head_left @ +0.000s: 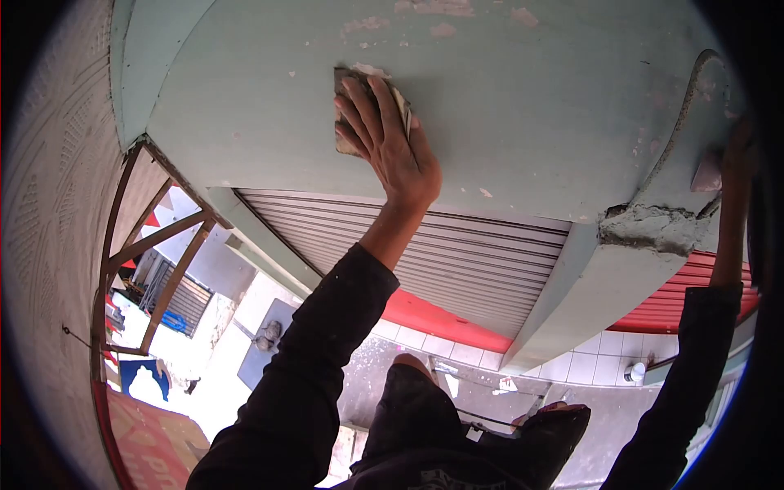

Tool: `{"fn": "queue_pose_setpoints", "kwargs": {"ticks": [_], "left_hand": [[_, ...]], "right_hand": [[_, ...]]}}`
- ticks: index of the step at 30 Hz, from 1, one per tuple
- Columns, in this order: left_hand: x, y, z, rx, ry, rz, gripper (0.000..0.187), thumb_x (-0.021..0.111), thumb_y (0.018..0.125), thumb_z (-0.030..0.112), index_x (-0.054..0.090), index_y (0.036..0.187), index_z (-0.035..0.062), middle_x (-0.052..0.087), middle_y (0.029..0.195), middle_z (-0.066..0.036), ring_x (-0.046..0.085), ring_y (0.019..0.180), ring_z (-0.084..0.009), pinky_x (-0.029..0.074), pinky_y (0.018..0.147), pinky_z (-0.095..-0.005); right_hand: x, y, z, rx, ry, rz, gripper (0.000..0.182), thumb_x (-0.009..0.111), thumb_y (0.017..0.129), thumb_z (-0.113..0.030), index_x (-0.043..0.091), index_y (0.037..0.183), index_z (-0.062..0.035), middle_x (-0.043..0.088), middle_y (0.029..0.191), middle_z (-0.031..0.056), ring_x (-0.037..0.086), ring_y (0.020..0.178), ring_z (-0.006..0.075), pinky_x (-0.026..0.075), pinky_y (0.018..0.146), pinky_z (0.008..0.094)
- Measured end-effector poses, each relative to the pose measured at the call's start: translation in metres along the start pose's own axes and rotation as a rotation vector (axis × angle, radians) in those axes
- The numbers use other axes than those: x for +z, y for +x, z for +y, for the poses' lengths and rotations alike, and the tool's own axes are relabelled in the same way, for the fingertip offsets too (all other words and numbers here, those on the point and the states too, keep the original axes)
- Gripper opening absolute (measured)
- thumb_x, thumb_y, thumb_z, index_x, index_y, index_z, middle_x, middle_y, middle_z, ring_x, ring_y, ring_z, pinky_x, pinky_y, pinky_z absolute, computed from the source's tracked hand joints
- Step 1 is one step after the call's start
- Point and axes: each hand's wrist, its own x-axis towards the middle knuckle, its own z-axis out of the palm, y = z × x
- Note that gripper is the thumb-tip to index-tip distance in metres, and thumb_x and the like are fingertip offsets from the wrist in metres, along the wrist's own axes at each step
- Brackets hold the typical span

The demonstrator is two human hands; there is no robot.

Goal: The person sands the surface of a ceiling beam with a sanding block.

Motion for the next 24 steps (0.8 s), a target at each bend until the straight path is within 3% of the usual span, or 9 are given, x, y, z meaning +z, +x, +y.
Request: {"fn": "queue_pose_setpoints", "kwargs": {"ticks": [9,14,17,21,24], "left_hand": [[-0.003,0.037,0.002,-0.160,-0.068,0.089,0.064,0.028,0.107,0.035,0.017,0.160,0.0002,0.002,0.168,-0.025,-0.005,0.154,-0.0478,-0.006,0.120,-0.0610],[-0.001,0.005,0.006,-0.079,-0.047,-0.018,0.064,0.028,0.107,0.034,0.016,0.161,0.0015,0.002,0.167,-0.026,-0.006,0.153,-0.0505,-0.007,0.117,-0.0662],[-0.013,0.017,-0.011,-0.002,-0.044,-0.056,0.064,0.028,0.107,0.036,0.017,0.161,0.0025,0.002,0.168,-0.026,-0.005,0.153,-0.0492,-0.006,0.118,-0.0650],[-0.015,0.047,-0.006,-0.160,-0.113,0.064,0.065,0.028,0.108,0.038,0.018,0.161,0.0031,0.003,0.168,-0.025,-0.004,0.154,-0.0470,-0.006,0.119,-0.0626],[-0.006,0.032,-0.003,-0.096,-0.049,0.048,0.064,0.030,0.107,0.034,0.018,0.161,0.0029,0.003,0.168,-0.025,-0.004,0.153,-0.0494,-0.005,0.119,-0.0644]], "right_hand": [[-0.004,-0.001,-0.012,0.009,0.003,-0.001,0.025,0.052,0.103,-0.024,0.065,0.113,-0.0049,0.073,0.091,0.0155,0.071,0.080,0.0335,0.047,0.077,0.0510],[-0.011,0.001,-0.014,0.017,-0.002,0.007,0.024,0.051,0.103,-0.024,0.063,0.113,-0.0070,0.072,0.090,0.0144,0.070,0.080,0.0349,0.045,0.078,0.0541],[-0.014,-0.002,-0.017,0.017,-0.001,0.010,0.023,0.050,0.102,-0.024,0.062,0.113,-0.0083,0.072,0.090,0.0137,0.070,0.080,0.0357,0.044,0.079,0.0560],[-0.014,-0.007,-0.025,0.024,-0.001,0.010,0.022,0.049,0.102,-0.024,0.061,0.113,-0.0100,0.072,0.089,0.0127,0.069,0.079,0.0369,0.042,0.080,0.0586],[-0.016,-0.008,-0.027,0.039,-0.004,0.008,0.021,0.048,0.102,-0.024,0.060,0.114,-0.0113,0.072,0.088,0.0120,0.069,0.079,0.0377,0.040,0.081,0.0604]]}}
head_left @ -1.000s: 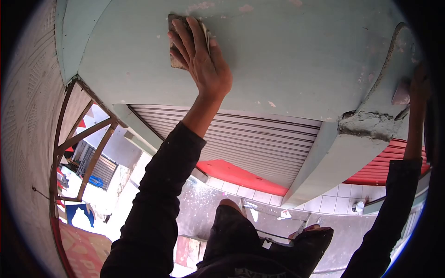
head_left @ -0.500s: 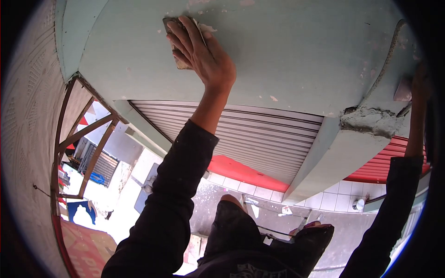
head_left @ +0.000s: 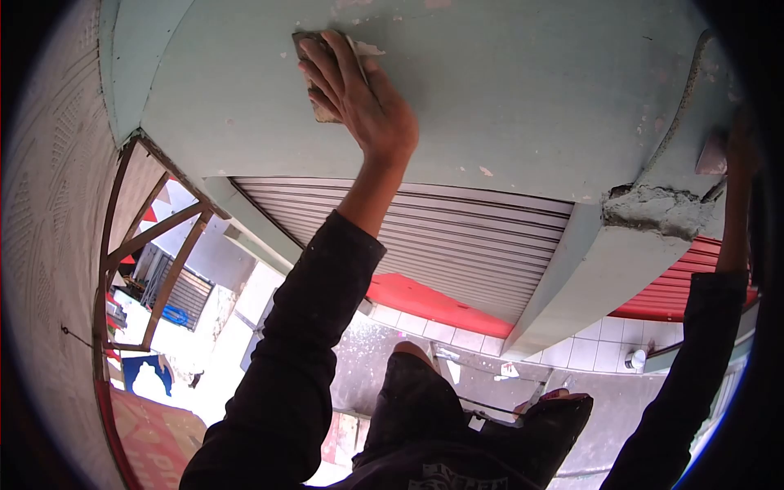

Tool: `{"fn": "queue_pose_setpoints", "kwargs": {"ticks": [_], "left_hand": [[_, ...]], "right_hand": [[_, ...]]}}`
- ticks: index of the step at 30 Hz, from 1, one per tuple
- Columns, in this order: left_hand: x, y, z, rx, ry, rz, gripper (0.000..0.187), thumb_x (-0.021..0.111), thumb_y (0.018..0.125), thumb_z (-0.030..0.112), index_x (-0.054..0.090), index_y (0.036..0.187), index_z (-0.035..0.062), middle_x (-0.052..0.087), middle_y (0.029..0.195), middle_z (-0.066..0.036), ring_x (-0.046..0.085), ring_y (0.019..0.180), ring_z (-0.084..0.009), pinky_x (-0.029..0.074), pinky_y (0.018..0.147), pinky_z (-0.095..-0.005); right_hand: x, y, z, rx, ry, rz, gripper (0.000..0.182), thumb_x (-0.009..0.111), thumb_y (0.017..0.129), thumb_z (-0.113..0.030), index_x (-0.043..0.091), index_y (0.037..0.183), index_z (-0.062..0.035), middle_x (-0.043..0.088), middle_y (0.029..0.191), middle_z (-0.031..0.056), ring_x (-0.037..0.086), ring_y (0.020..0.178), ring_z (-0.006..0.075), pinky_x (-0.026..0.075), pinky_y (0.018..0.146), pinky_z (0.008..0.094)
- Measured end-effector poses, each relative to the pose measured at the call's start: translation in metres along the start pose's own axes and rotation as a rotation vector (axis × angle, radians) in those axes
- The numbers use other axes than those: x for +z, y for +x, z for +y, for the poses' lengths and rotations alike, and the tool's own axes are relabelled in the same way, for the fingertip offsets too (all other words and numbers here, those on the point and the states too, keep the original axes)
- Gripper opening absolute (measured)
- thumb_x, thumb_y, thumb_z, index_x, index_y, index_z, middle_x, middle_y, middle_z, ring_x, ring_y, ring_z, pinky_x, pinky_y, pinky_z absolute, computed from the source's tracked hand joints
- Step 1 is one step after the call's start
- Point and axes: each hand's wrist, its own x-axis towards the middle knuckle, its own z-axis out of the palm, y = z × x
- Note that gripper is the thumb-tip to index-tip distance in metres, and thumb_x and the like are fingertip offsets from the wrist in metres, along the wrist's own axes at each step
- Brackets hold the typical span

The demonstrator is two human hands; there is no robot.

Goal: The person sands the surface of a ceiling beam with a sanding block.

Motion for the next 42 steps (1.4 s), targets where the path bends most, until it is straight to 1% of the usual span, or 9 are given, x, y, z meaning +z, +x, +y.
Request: {"fn": "queue_pose_setpoints", "kwargs": {"ticks": [5,12,21,25,28,31,34,37,42], "left_hand": [[-0.016,-0.012,-0.021,0.225,0.126,-0.168,0.066,0.026,0.108,0.044,0.015,0.162,0.0075,0.003,0.169,-0.022,-0.001,0.154,-0.0486,-0.002,0.119,-0.0637],[-0.007,0.018,-0.017,-0.005,-0.029,0.057,0.063,0.035,0.105,0.034,0.024,0.160,0.0041,0.008,0.167,-0.026,-0.002,0.153,-0.0504,-0.001,0.118,-0.0664],[-0.002,-0.095,-0.028,0.550,0.119,-0.396,0.068,0.058,0.086,0.012,0.046,0.152,0.0163,0.014,0.169,-0.014,0.001,0.155,-0.0439,-0.001,0.115,-0.0753],[-0.015,-0.146,-0.052,0.532,0.192,-0.512,0.054,0.050,0.096,0.023,0.049,0.149,0.0100,0.017,0.167,-0.019,0.004,0.154,-0.0486,0.001,0.116,-0.0738],[-0.050,-0.214,-0.037,0.218,-0.068,-0.739,0.054,0.050,0.098,0.018,0.045,0.151,0.0095,0.023,0.165,-0.020,0.018,0.152,-0.0474,0.012,0.118,-0.0676],[-0.104,-0.309,-0.014,-0.369,-0.501,-0.918,0.050,0.042,0.104,0.019,0.040,0.153,0.0064,0.040,0.157,-0.023,0.042,0.142,-0.0399,0.034,0.116,-0.0483],[-0.167,-0.436,-0.013,-1.235,-0.313,-1.100,0.048,0.042,0.107,0.039,0.057,0.131,0.0003,0.069,0.095,-0.013,0.066,0.083,-0.0236,0.051,0.073,-0.0380],[-0.193,-0.472,-0.001,-1.414,-0.544,-0.721,0.047,0.046,0.107,0.042,0.062,0.118,-0.0003,0.062,0.086,-0.001,0.056,0.074,-0.0106,0.046,0.064,-0.0289],[-0.181,-0.468,-0.019,-1.711,-0.642,-0.602,0.038,0.047,0.108,0.036,0.058,0.122,0.0022,0.063,0.104,-0.005,0.062,0.090,-0.0136,0.053,0.077,-0.0306]], "right_hand": [[-0.003,0.000,-0.002,0.006,0.005,0.003,0.020,0.047,0.102,-0.024,0.059,0.114,-0.0134,0.071,0.088,0.0108,0.068,0.079,0.0391,0.038,0.082,0.0636],[-0.005,-0.006,-0.009,0.038,0.004,-0.002,0.019,0.046,0.101,-0.024,0.057,0.114,-0.0163,0.071,0.087,0.0092,0.067,0.078,0.0410,0.034,0.084,0.0680],[-0.010,-0.005,-0.009,0.033,0.012,-0.023,0.018,0.047,0.100,-0.024,0.057,0.114,-0.0161,0.072,0.087,0.0094,0.067,0.078,0.0418,0.034,0.083,0.0707],[0.021,0.001,0.038,-0.050,-0.046,-0.004,0.021,0.049,0.101,-0.026,0.059,0.112,-0.0121,0.072,0.086,0.0115,0.068,0.076,0.0402,0.037,0.080,0.0664],[0.090,0.023,0.145,-0.473,-0.112,0.081,0.024,0.050,0.101,-0.028,0.061,0.111,-0.0091,0.072,0.086,0.0131,0.069,0.075,0.0390,0.039,0.078,0.0631],[0.070,0.021,0.125,-0.359,-0.332,0.018,0.037,0.057,0.101,-0.037,0.068,0.107,-0.0027,0.073,0.085,0.0149,0.070,0.070,0.0343,0.051,0.065,0.0458],[0.034,0.003,0.058,-0.063,-0.174,0.036,0.038,0.053,0.099,-0.048,0.071,0.109,-0.0150,0.073,0.084,0.0114,0.071,0.079,0.0351,0.056,0.072,0.0448],[0.016,-0.006,0.024,-0.073,0.140,0.168,0.033,0.054,0.098,-0.046,0.070,0.095,-0.0168,0.071,0.078,0.0081,0.068,0.069,0.0327,0.055,0.069,0.0416],[0.007,-0.006,0.015,0.015,0.145,0.055,0.032,0.053,0.094,-0.036,0.068,0.117,-0.0181,0.073,0.081,0.0053,0.071,0.083,0.0304,0.054,0.080,0.0436]]}}
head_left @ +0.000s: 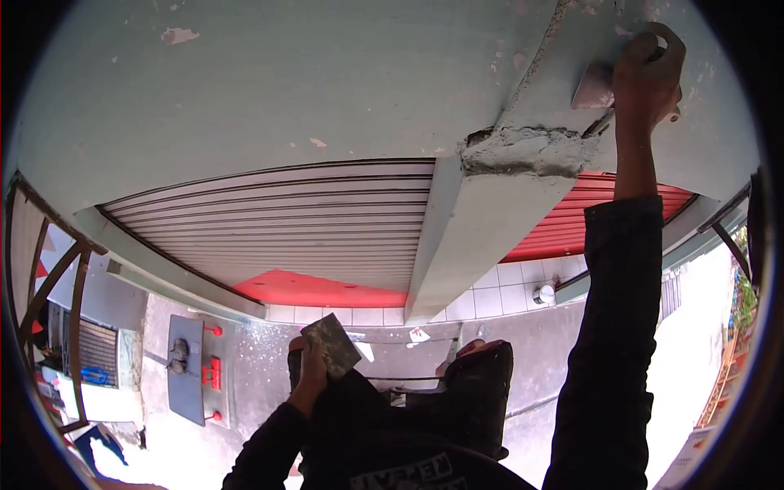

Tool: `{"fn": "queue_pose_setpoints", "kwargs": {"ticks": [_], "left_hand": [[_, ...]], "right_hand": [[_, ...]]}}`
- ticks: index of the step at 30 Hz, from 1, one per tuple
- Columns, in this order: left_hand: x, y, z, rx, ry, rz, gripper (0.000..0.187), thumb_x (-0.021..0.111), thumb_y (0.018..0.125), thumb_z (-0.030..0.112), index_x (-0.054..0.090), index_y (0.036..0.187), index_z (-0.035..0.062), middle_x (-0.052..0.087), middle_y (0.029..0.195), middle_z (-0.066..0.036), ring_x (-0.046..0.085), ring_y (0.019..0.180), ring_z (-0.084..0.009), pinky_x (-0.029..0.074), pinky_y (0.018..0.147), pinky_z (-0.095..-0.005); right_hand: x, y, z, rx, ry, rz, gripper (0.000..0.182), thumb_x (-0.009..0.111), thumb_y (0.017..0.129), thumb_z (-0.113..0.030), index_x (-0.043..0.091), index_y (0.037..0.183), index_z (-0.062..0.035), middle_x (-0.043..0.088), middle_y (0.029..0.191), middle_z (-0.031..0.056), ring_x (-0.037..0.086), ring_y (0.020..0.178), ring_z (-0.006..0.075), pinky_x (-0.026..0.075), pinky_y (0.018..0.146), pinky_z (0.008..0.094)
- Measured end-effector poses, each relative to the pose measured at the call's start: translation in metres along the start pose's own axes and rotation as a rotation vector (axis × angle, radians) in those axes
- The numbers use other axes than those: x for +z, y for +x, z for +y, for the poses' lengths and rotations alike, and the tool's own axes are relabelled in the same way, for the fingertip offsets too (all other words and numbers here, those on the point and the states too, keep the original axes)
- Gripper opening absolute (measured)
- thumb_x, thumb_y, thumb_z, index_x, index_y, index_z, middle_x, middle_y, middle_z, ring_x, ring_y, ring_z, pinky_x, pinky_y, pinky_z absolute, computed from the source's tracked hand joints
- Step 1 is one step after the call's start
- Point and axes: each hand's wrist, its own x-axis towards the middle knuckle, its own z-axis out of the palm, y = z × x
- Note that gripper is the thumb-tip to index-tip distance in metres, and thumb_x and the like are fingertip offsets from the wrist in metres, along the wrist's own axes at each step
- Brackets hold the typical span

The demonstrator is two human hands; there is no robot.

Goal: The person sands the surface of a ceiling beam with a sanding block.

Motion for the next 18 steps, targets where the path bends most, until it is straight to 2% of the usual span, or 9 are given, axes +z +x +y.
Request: {"fn": "queue_pose_setpoints", "kwargs": {"ticks": [3,7,10,18], "left_hand": [[0.000,0.013,0.001,-0.052,-0.153,-0.001,0.037,0.047,0.108,0.035,0.058,0.121,0.0023,0.064,0.104,-0.006,0.065,0.092,-0.0167,0.055,0.081,-0.0330],[-0.005,0.026,-0.011,-0.067,-0.051,-0.062,0.038,0.046,0.108,0.034,0.054,0.126,0.0016,0.063,0.109,-0.008,0.065,0.095,-0.0187,0.055,0.083,-0.0339],[-0.001,0.019,-0.009,-0.049,0.076,-0.010,0.039,0.047,0.108,0.034,0.054,0.127,0.0011,0.064,0.110,-0.008,0.065,0.094,-0.0177,0.055,0.083,-0.0331],[-0.005,0.000,0.005,0.000,0.019,-0.011,0.041,0.049,0.107,0.034,0.055,0.128,-0.0001,0.065,0.108,-0.007,0.065,0.093,-0.0176,0.055,0.083,-0.0325]], "right_hand": [[-0.004,0.000,-0.003,0.010,0.021,-0.029,0.032,0.053,0.094,-0.034,0.067,0.117,-0.0164,0.072,0.081,0.0058,0.071,0.082,0.0302,0.054,0.081,0.0436],[-0.004,0.003,0.002,-0.010,0.017,-0.036,0.031,0.053,0.094,-0.033,0.067,0.116,-0.0165,0.072,0.081,0.0067,0.071,0.083,0.0310,0.054,0.082,0.0437],[-0.003,0.002,-0.001,0.005,0.012,-0.026,0.031,0.053,0.093,-0.033,0.067,0.116,-0.0163,0.072,0.081,0.0068,0.072,0.084,0.0310,0.054,0.082,0.0438],[-0.002,0.002,0.004,-0.019,0.042,-0.023,0.031,0.054,0.094,-0.033,0.067,0.117,-0.0164,0.072,0.081,0.0064,0.071,0.082,0.0300,0.054,0.081,0.0435]]}}
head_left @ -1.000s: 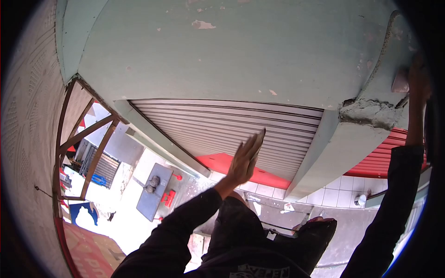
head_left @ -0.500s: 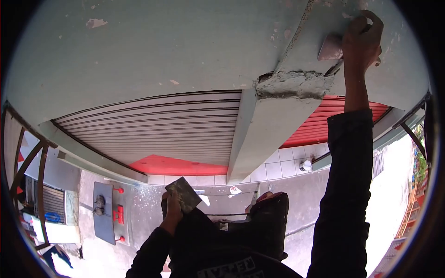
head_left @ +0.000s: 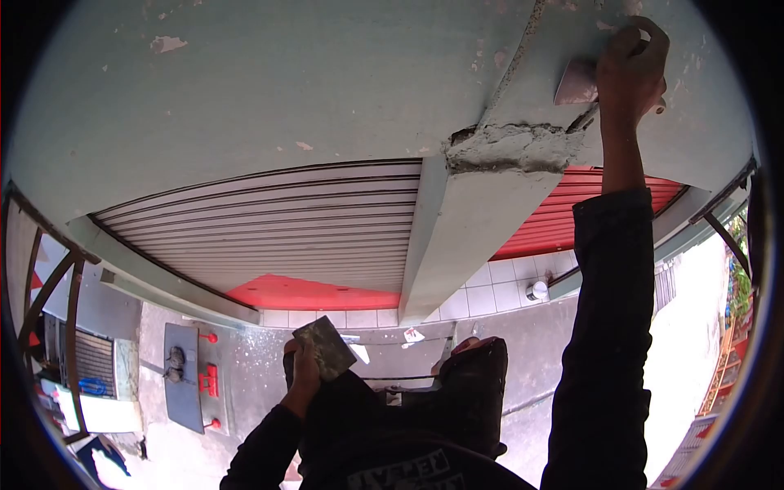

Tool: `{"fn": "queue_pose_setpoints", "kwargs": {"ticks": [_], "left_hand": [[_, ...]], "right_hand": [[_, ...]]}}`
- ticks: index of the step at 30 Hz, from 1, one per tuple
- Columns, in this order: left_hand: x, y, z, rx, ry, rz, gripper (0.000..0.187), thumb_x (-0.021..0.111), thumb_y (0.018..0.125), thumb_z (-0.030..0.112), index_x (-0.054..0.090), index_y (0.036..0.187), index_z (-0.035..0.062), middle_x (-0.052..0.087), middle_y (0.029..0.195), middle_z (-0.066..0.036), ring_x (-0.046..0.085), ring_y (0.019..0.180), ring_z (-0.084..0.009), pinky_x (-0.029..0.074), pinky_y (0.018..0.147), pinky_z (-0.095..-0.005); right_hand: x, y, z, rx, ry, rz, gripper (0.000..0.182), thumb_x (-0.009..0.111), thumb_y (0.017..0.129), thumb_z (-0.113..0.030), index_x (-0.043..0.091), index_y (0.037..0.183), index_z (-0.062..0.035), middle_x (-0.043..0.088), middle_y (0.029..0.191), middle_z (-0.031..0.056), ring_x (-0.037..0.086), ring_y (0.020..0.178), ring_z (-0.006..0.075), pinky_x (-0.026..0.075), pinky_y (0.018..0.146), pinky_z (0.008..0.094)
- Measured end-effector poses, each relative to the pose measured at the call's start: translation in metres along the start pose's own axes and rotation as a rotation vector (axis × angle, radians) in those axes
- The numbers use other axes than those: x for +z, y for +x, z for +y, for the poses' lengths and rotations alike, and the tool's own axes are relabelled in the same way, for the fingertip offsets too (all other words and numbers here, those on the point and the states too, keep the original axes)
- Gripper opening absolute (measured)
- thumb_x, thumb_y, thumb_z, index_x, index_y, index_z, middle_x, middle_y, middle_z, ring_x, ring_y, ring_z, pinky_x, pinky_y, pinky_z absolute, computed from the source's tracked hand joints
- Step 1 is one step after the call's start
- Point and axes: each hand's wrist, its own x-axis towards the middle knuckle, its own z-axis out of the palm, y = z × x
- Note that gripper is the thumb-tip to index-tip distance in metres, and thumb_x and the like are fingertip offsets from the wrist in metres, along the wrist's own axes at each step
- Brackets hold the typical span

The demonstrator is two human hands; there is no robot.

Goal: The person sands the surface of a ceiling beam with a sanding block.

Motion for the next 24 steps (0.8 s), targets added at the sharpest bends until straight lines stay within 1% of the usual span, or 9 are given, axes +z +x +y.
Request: {"fn": "queue_pose_setpoints", "kwargs": {"ticks": [4,6,8,9,12,14,21,23,24], "left_hand": [[-0.031,-0.052,0.024,-0.102,0.007,-0.065,0.043,0.048,0.107,0.035,0.058,0.127,-0.0018,0.067,0.108,-0.009,0.067,0.092,-0.0190,0.055,0.082,-0.0347],[-0.063,-0.089,0.028,0.070,0.451,-0.172,0.036,0.051,0.105,0.025,0.062,0.122,-0.0044,0.068,0.105,-0.015,0.068,0.089,-0.0279,0.055,0.081,-0.0416],[-0.129,-0.099,-0.023,0.797,1.244,-0.323,0.030,0.055,0.099,0.013,0.064,0.120,-0.0068,0.065,0.101,-0.023,0.065,0.085,-0.0394,0.053,0.078,-0.0490],[-0.136,-0.102,-0.038,0.812,1.173,-0.276,0.031,0.056,0.097,0.011,0.063,0.120,-0.0075,0.064,0.101,-0.025,0.063,0.085,-0.0416,0.052,0.076,-0.0501],[-0.137,-0.112,-0.053,0.988,1.156,-0.190,0.035,0.060,0.091,0.005,0.062,0.123,-0.0091,0.062,0.099,-0.029,0.061,0.083,-0.0460,0.051,0.072,-0.0522],[-0.130,-0.110,-0.040,1.273,1.379,-0.199,0.037,0.061,0.090,0.004,0.061,0.124,-0.0100,0.061,0.099,-0.031,0.060,0.083,-0.0458,0.051,0.071,-0.0519],[-0.130,-0.106,-0.039,1.253,1.381,-0.215,0.036,0.062,0.090,0.003,0.061,0.124,-0.0082,0.062,0.096,-0.027,0.061,0.082,-0.0444,0.050,0.070,-0.0519],[-0.133,-0.103,-0.041,1.251,1.367,-0.231,0.036,0.063,0.090,0.004,0.062,0.124,-0.0075,0.063,0.096,-0.026,0.061,0.082,-0.0439,0.050,0.070,-0.0523],[-0.140,-0.100,-0.048,1.100,1.283,-0.255,0.036,0.064,0.090,0.004,0.062,0.124,-0.0075,0.063,0.096,-0.026,0.061,0.081,-0.0438,0.050,0.070,-0.0524]], "right_hand": [[-0.001,0.001,0.001,-0.005,-0.017,-0.005,0.031,0.054,0.093,-0.033,0.067,0.117,-0.0167,0.073,0.081,0.0062,0.072,0.082,0.0297,0.054,0.081,0.0431],[0.001,0.001,0.002,-0.009,-0.019,0.006,0.031,0.054,0.093,-0.032,0.068,0.116,-0.0162,0.073,0.081,0.0062,0.072,0.082,0.0298,0.054,0.081,0.0431],[0.005,0.002,0.009,-0.034,-0.005,0.050,0.028,0.056,0.093,-0.035,0.069,0.110,-0.0165,0.071,0.078,0.0040,0.070,0.077,0.0256,0.054,0.078,0.0399],[0.007,0.001,0.010,-0.042,0.002,0.072,0.027,0.057,0.094,-0.037,0.070,0.107,-0.0167,0.070,0.077,0.0029,0.069,0.074,0.0235,0.054,0.077,0.0383],[-0.001,-0.004,-0.014,0.004,0.072,-0.033,0.018,0.047,0.103,-0.018,0.054,0.116,-0.0098,0.071,0.087,0.0143,0.067,0.078,0.0429,0.027,0.093,0.0788],[-0.001,-0.004,-0.010,-0.002,0.066,-0.028,0.017,0.047,0.103,-0.015,0.053,0.117,-0.0078,0.071,0.087,0.0151,0.068,0.079,0.0434,0.023,0.097,0.0805],[-0.007,-0.002,-0.014,0.003,0.061,-0.101,0.018,0.045,0.103,-0.011,0.049,0.121,-0.0087,0.072,0.088,0.0142,0.069,0.087,0.0437,0.018,0.099,0.0829],[-0.006,-0.002,-0.016,0.048,0.077,-0.052,0.021,0.048,0.102,-0.018,0.058,0.116,-0.0064,0.073,0.087,0.0152,0.070,0.086,0.0433,0.030,0.099,0.0760],[-0.005,-0.002,-0.016,0.069,0.083,-0.029,0.024,0.050,0.102,-0.021,0.062,0.114,-0.0052,0.074,0.086,0.0158,0.071,0.086,0.0431,0.035,0.099,0.0725]]}}
